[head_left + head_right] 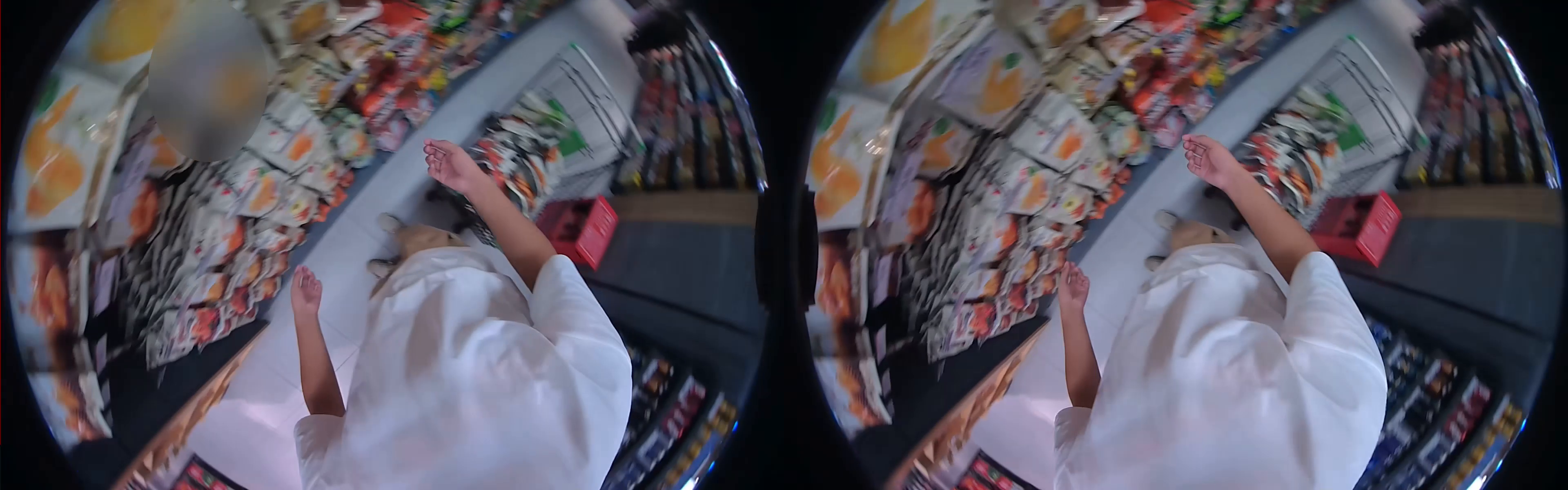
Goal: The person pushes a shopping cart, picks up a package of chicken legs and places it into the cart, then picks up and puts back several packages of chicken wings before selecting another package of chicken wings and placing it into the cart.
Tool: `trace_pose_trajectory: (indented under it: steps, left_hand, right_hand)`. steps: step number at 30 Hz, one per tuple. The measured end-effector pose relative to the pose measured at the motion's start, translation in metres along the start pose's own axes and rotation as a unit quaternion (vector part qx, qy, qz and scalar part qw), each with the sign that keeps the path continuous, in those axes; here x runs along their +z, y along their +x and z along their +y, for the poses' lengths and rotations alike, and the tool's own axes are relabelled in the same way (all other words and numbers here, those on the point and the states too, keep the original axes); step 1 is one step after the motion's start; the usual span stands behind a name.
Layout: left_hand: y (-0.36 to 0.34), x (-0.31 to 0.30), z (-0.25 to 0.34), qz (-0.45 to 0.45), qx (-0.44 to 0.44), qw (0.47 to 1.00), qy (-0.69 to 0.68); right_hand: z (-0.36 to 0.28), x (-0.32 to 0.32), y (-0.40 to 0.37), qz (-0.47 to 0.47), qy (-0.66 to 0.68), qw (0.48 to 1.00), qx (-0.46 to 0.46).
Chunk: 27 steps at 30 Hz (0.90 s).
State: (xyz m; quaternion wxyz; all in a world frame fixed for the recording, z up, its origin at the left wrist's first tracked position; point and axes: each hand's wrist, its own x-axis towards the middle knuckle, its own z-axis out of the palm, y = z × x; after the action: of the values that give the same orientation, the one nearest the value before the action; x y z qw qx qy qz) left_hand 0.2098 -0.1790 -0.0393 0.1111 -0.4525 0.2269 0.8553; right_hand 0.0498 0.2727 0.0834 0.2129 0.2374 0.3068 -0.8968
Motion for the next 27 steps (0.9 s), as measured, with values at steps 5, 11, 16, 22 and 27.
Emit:
trace_pose_trajectory:
  steps: [5, 11, 16, 22, 27]
  left_hand:
    - [0.096, -0.124, -0.110, 0.106, -0.180, 0.971, 0.115]
    - [0.063, -0.154, -0.167, 0.071, -0.158, 0.848, 0.501]
    - [0.038, -0.101, -0.152, 0.048, -0.067, 0.857, 0.508]
    - [0.031, -0.049, -0.118, 0.111, 0.026, 0.886, 0.449]
    - [-0.035, 0.058, -0.123, 0.124, 0.040, 0.829, 0.545]
  right_hand:
    - [-0.011, -0.172, -0.111, 0.316, 0.155, 0.933, -0.074]
    - [-0.019, -0.231, -0.167, 0.371, 0.148, 0.908, -0.124]
    - [-0.037, -0.303, -0.119, 0.397, 0.113, 0.909, -0.060]
    - [-0.096, -0.348, -0.036, 0.394, 0.059, 0.916, -0.050]
    - [-0.136, -0.405, 0.029, 0.369, -0.037, 0.928, -0.040]
